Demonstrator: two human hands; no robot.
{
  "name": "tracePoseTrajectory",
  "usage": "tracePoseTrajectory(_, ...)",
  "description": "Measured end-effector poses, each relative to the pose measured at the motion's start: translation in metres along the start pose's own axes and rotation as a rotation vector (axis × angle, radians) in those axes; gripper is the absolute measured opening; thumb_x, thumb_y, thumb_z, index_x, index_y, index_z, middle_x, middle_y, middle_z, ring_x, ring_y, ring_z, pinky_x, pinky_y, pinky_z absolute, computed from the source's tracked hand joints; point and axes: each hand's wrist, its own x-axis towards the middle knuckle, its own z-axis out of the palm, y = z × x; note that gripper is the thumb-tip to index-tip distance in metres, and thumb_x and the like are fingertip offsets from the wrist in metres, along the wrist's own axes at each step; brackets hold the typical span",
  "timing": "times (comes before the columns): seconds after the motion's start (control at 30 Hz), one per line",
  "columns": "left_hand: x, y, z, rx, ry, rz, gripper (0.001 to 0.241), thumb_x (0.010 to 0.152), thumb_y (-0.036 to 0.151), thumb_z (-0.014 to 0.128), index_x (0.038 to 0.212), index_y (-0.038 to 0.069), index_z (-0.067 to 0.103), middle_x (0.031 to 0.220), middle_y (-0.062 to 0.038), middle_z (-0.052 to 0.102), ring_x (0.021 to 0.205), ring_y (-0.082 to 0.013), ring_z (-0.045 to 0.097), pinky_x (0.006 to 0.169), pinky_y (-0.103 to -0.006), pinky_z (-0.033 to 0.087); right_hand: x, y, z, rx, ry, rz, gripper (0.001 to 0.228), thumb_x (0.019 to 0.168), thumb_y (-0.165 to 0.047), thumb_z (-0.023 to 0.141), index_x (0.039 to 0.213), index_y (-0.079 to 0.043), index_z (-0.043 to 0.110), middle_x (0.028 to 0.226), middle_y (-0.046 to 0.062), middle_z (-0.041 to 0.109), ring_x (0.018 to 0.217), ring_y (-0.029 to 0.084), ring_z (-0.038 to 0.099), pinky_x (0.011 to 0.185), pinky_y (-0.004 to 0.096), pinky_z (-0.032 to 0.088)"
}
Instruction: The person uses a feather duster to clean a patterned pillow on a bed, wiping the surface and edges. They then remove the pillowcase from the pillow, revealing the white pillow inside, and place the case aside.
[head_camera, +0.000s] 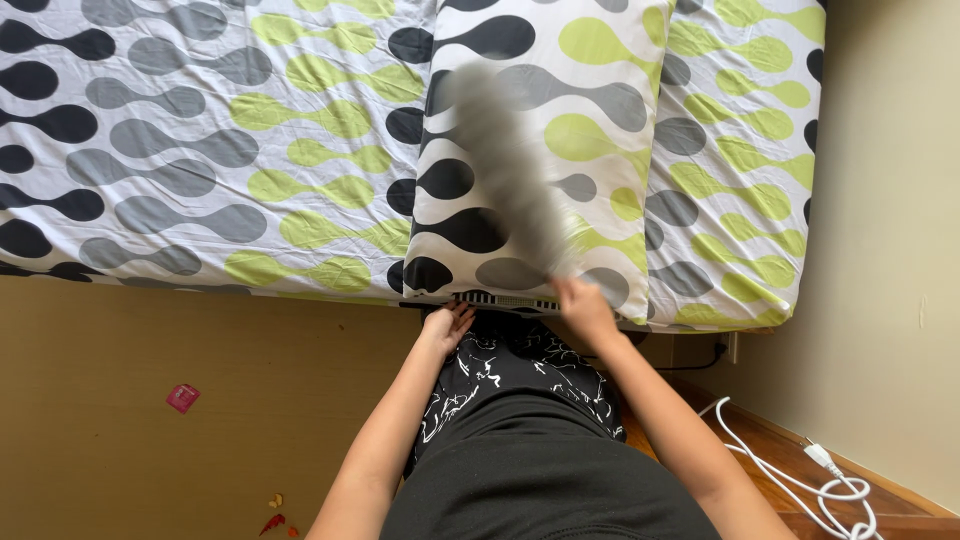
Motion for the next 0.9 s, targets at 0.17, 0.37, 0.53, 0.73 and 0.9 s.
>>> tracePoseTrajectory(0.17, -0.047, 0.021, 0.021, -0.059, 0.042, 0.013, 0.044, 0.106, 0.028, 0.044, 0.143, 0.004, 0.051, 0.134, -0.013, 0.065, 0.123, -0.0305, 0.062, 0.107, -0.0473, 0.049, -0.028, -0.060, 0.004, -0.142, -0.392, -0.013, 0.042, 0.099, -0.042, 0.063, 0.084, -0.003, 0.069, 0.070, 0.022, 0.069, 0.064, 0.039, 0.066, 0.062, 0.048, 0.051)
tracePoseTrajectory(0.37, -0.032, 0.015, 0.009, -0.110, 0.132, -0.046, 0.037, 0.102, 0.023, 0.048, 0.135, 0.007, 0.056, 0.134, -0.013, 0.065, 0.121, -0.0331, 0.063, 0.104, -0.0465, 0.051, 0.005, -0.069, -0.028, 0.035, -0.210, 0.056, 0.039, 0.099, -0.037, 0.062, 0.085, -0.002, 0.067, 0.067, 0.022, 0.065, 0.059, 0.038, 0.062, 0.058, 0.046, 0.048)
tracePoseTrajectory(0.53, -0.090, 0.026, 0.079, 0.210, 0.316, 0.072, 0.048, 0.096, 0.025, 0.055, 0.137, 0.001, 0.051, 0.139, -0.019, 0.055, 0.127, -0.0397, 0.057, 0.108, -0.0537, 0.048, 0.028, -0.067, -0.050, 0.059, 0.184, 0.165, 0.040, 0.101, -0.036, 0.065, 0.085, 0.002, 0.063, 0.066, 0.022, 0.063, 0.057, 0.039, 0.060, 0.056, 0.045, 0.045)
tracePoseTrajectory(0.73, -0.168, 0.065, 0.172, 1.036, 0.769, 1.195, 0.090, 0.089, 0.024, 0.073, 0.154, 0.001, 0.015, 0.161, -0.028, 0.014, 0.151, -0.0431, 0.014, 0.121, -0.0568, 0.012, 0.008, -0.070, -0.051, 0.041, 0.090, 0.147, 0.037, 0.097, -0.036, 0.067, 0.092, 0.000, 0.066, 0.066, 0.022, 0.065, 0.059, 0.039, 0.065, 0.057, 0.045, 0.048)
tracePoseTrajectory(0.9, -0.156, 0.078, 0.211, 1.216, 0.589, 1.280, 0.089, 0.094, 0.024, 0.065, 0.161, 0.001, 0.011, 0.168, -0.027, 0.010, 0.158, -0.0452, 0.007, 0.125, -0.0599, 0.005, -0.001, -0.036, -0.049, 0.177, -0.010, -0.109, 0.026, 0.098, -0.025, 0.061, 0.105, -0.002, 0.070, 0.082, 0.022, 0.071, 0.071, 0.039, 0.069, 0.061, 0.044, 0.051)
